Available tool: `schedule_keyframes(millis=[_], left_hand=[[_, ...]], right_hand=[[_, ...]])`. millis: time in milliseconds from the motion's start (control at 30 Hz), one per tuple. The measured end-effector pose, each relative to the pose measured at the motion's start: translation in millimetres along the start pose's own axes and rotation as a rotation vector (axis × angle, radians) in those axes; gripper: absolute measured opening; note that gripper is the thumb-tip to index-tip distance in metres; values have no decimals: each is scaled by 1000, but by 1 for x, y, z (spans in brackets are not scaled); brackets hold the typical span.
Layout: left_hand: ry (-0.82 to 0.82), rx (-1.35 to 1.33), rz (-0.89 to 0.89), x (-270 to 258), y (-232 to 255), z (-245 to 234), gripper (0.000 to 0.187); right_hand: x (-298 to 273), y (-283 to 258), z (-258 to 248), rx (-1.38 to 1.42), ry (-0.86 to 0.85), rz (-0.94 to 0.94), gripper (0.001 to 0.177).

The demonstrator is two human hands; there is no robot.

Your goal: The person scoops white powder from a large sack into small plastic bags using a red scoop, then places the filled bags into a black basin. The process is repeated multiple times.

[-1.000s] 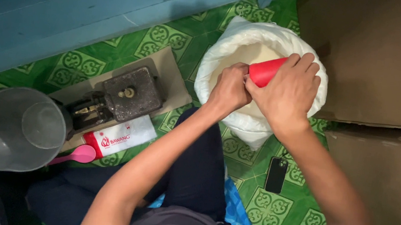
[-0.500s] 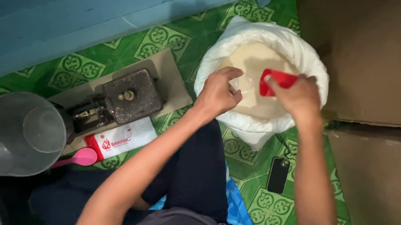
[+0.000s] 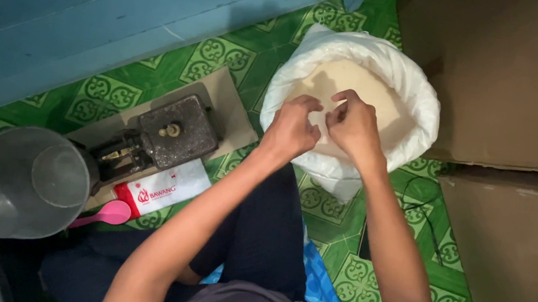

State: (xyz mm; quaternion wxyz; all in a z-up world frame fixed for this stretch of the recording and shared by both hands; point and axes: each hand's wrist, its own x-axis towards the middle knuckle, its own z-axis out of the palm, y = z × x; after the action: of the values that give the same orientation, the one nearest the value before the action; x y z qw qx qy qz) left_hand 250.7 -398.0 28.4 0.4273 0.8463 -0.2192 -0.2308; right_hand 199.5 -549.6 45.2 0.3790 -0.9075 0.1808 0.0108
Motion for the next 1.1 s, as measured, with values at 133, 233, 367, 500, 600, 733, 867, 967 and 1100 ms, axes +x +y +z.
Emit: schedule_keyframes(millis=[133, 233, 367, 500, 600, 733, 867, 967, 1100], left_hand=[[-3, 43, -104, -8, -3, -3, 35], [17, 29, -136, -4, -1, -6, 35], [90, 1, -245, -10, 18, -27, 31], [54, 58, -220, -18, 29, -34, 30], [22, 64, -275, -12, 24, -18, 31], [-23, 69, -250, -4, 19, -11, 33], [-15, 20, -154, -6, 22, -17, 36], [-30, 12, -126, -15, 28, -26, 39], [3, 24, -144, -17, 25, -29, 41]], right_hand=[[1, -2, -1, 0, 13, 43, 21], [-5, -23, -13, -57, 7, 20, 14], [-14, -45, -25, -65, 2, 73, 10], [-3, -23, -22, -189, 32, 64, 5], [0, -18, -24, -199, 4, 90, 8], [-9, -37, -37, -109, -21, 64, 12], [13, 18, -28, -23, 19, 3, 34], [22, 42, -9, -288, -84, 224, 60], [29, 92, 26, -617, -330, 465, 106]])
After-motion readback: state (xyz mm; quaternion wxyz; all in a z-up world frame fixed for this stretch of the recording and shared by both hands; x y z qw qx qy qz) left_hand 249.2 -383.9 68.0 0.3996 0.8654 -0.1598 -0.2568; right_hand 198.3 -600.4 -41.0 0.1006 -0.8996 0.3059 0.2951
